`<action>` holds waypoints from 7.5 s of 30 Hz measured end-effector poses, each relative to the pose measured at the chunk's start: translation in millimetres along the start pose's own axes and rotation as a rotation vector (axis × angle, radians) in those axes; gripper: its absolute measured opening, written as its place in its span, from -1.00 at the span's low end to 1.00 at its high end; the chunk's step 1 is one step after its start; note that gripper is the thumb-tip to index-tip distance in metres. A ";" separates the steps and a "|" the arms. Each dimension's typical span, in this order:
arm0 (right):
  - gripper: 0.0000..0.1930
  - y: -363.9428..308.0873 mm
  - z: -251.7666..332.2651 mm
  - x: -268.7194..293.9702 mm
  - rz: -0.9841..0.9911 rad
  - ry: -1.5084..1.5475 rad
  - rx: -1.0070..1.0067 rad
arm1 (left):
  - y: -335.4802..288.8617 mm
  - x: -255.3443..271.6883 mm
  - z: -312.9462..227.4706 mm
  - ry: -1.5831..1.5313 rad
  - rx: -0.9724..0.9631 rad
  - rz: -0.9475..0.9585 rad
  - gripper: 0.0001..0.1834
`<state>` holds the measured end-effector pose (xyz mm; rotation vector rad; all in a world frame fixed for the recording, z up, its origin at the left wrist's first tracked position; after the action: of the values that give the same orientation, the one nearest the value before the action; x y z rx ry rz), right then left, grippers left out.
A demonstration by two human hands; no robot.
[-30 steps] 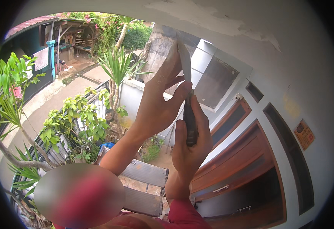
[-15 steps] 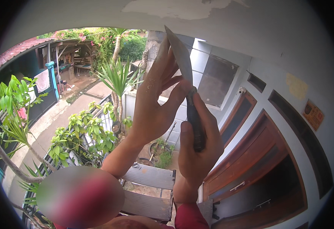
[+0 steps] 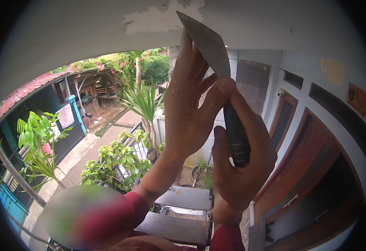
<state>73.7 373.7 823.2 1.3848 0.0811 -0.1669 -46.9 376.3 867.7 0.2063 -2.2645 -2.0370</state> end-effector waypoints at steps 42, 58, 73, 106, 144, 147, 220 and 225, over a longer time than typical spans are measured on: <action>-0.47 -7.2 9.1 -21.8 0.237 -0.312 0.274 | -14.4 45.5 1.8 -0.053 0.033 -0.154 -0.22; -0.52 27.2 118.0 13.9 0.524 -1.075 0.422 | -23.7 20.2 -12.1 -0.433 0.016 0.037 -0.05; -0.55 49.2 144.8 16.3 0.345 -1.246 0.385 | 14.5 -16.2 -30.3 -0.568 -0.135 0.062 0.05; -0.55 59.8 164.1 30.3 0.406 -1.164 0.399 | 36.9 -58.4 -87.4 -0.779 0.100 -0.445 -0.68; -0.61 89.3 120.2 14.8 0.470 -1.228 0.516 | 54.5 -58.3 -37.9 -0.589 0.279 -0.470 -0.71; -0.58 85.1 100.3 5.3 0.521 -1.305 0.476 | 59.0 -46.7 -11.7 -0.781 0.306 -0.411 -0.65; -0.58 74.9 82.8 17.3 0.495 -1.029 0.284 | 39.7 -69.4 -3.7 -0.699 0.104 -0.534 -0.29; -0.57 87.1 53.4 9.3 0.486 -0.959 0.201 | 44.5 -69.2 10.2 -0.529 0.215 -0.533 -0.55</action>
<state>95.1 335.9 916.2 1.3556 -1.0815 -0.4189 18.0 401.8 912.5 0.3535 -3.0274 -2.2939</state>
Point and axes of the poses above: each hand's wrist, its own y-axis towards the middle knuckle, its own x-axis out of the back of the hand, z = x × y, the point moved 3 cm from there along y, towards the middle knuckle, and after that the axes turned 5 degrees about -y, right-handed, at the moved point
